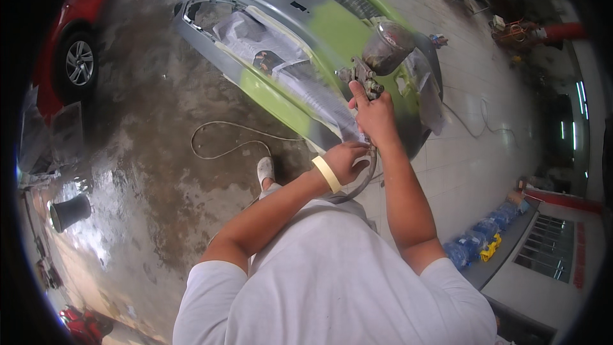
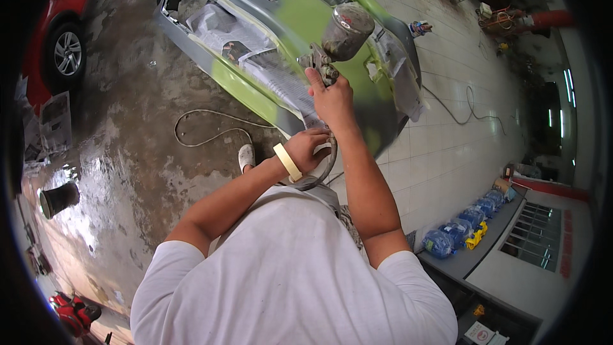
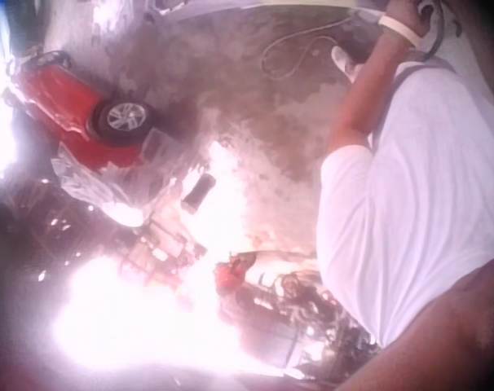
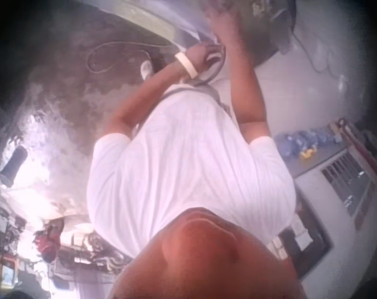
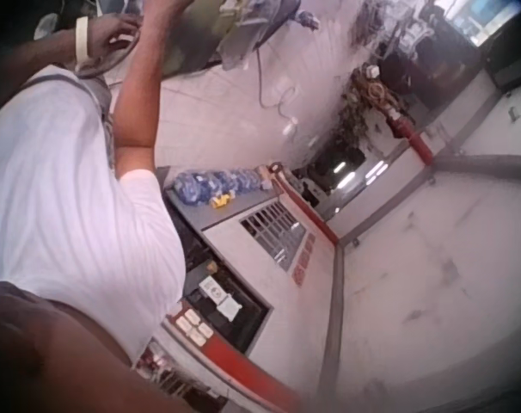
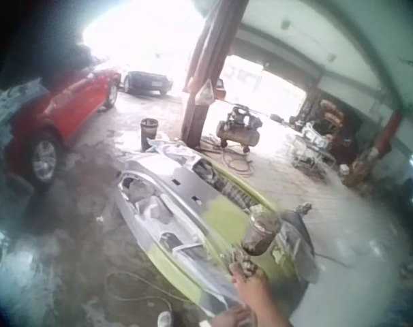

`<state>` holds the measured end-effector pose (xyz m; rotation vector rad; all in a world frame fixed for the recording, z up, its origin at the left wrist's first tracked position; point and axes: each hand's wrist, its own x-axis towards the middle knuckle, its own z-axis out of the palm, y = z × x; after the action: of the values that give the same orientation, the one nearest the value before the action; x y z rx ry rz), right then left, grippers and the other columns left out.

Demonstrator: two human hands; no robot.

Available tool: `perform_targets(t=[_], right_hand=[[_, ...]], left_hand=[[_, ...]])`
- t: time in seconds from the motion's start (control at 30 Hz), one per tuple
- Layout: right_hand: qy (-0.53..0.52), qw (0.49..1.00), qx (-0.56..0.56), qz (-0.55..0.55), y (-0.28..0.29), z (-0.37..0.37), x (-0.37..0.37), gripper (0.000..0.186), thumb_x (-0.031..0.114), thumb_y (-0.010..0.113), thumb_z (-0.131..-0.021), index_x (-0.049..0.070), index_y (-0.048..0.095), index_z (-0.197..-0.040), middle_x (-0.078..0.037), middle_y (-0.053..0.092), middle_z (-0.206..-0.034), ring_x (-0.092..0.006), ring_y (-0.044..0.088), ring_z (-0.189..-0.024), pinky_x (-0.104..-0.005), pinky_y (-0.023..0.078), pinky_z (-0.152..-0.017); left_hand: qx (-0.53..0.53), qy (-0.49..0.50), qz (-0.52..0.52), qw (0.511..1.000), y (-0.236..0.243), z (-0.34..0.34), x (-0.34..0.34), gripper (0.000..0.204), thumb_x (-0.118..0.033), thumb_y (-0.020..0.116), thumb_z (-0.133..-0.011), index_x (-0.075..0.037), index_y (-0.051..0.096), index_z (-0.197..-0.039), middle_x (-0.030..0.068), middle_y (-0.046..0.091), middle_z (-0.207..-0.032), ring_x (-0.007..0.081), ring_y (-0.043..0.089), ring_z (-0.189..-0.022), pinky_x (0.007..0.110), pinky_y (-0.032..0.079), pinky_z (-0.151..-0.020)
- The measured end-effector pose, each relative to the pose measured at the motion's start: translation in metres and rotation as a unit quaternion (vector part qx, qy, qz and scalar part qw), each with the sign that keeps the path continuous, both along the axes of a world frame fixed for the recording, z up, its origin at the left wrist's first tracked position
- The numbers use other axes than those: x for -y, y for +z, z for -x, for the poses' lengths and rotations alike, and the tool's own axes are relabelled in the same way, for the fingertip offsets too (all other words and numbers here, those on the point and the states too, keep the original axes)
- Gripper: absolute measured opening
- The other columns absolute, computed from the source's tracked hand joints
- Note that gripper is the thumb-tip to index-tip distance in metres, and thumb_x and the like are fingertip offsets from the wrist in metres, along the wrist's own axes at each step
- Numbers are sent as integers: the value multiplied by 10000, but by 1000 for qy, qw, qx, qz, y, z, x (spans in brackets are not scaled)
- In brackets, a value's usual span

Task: The person uses a spray gun to apply green paint to a car bumper that is masked with paper and tape. The person moves the spray gun in steady passes across the surface, covering the entire bumper with a uniform coat.

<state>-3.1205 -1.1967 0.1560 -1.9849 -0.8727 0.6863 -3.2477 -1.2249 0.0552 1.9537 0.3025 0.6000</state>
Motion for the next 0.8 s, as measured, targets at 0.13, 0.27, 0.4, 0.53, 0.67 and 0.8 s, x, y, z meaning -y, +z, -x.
perform_targets(t=[0.13,0.27,0.4,0.53,0.67,0.8], right_hand=[[-67,991,-30,108,-1,20,12,512,456,680,-976,-21,631,-796,-52,534,-563,-135,470,-388,-308,352,-358],[-91,988,-27,122,3,32,32,488,435,671,-985,-25,636,-824,-62,570,-613,-132,470,-392,-309,354,-354],[-90,990,-6,112,5,36,25,495,444,667,-985,-21,634,-819,-57,577,-626,-129,468,-396,-308,350,-348],[-77,991,-16,112,0,45,5,502,458,664,-985,-16,631,-824,-53,579,-636,-124,466,-399,-304,346,-347],[-73,992,-17,99,-3,45,-17,472,445,673,-983,-10,636,-861,-50,582,-642,-116,460,-399,-297,350,-342],[-76,994,-20,82,-2,50,-40,417,413,677,-988,2,646,-923,-56,592,-663,-110,456,-398,-290,354,-335]], left_hand=[[-23,-90,79,993,-5,29,-11,208,-139,689,-903,1,714,-1055,165,739,-977,351,705,-898,422,563,-845],[-137,-251,280,917,-34,67,-12,359,-324,616,-1009,-16,722,-1161,169,745,-1044,294,715,-958,383,546,-888],[-342,-359,180,849,-59,104,-21,593,-547,580,-985,-25,699,-1239,229,677,-1227,356,628,-1172,427,462,-1027],[-257,-325,218,884,-73,137,-29,578,-548,613,-972,-5,717,-1140,188,722,-1066,314,671,-1006,411,502,-906],[-254,-283,242,893,-72,150,-30,479,-450,625,-1001,14,710,-1083,189,721,-967,259,650,-887,393,500,-835],[-230,-237,279,902,-59,170,-35,449,-418,639,-1004,20,711,-1071,177,714,-914,219,631,-838,376,496,-794]])
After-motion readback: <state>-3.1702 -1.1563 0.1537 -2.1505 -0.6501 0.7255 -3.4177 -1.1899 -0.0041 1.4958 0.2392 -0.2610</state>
